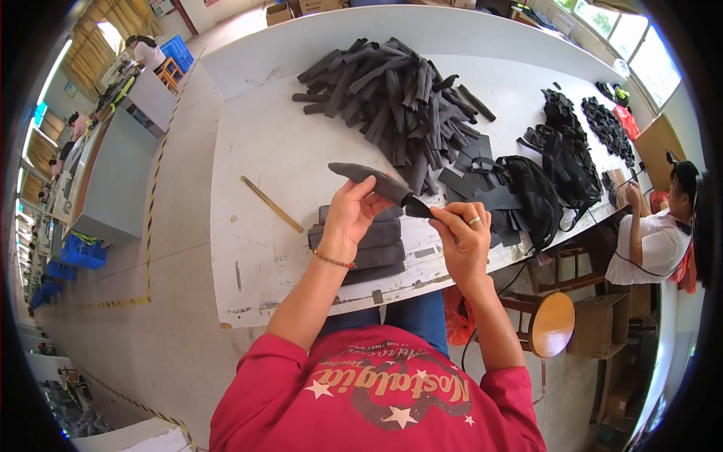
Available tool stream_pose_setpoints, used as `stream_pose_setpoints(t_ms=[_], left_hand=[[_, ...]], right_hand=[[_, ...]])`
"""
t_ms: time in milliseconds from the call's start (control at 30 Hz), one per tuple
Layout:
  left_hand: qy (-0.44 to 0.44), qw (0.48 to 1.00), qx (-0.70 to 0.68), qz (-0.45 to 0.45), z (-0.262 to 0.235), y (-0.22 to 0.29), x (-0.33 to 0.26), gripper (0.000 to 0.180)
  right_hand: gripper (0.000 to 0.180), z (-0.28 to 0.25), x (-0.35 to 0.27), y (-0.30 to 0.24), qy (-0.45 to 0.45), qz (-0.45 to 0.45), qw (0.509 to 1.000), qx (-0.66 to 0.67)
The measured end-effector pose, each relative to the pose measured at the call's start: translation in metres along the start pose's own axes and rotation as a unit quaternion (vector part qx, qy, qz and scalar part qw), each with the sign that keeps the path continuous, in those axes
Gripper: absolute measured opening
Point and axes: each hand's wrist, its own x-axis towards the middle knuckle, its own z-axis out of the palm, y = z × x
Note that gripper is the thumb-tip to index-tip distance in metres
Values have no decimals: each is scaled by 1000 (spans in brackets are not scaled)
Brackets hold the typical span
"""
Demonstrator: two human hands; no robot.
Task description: Handling and inspecting grey foam rectangular pieces at an assembly workstation.
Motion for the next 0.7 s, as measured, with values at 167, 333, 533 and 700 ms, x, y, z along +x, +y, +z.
stream_pose_setpoints(t_ms=[167,333,533,700], left_hand=[[-4,1000,-1,-4,7,0,-7,18],[-3,1000,-1,-2,11,2,-8,19],[11,1000,-5,-1,14,2,-6,19],[-1,1000,0,12,16,-1,-9,21]], right_hand=[[20,4,4,3,25,-34,998,-38],[20,3,4,2,34,-47,996,-61],[22,2,5,-1,24,-40,998,-48],[25,-2,9,2,27,-75,993,-91]])
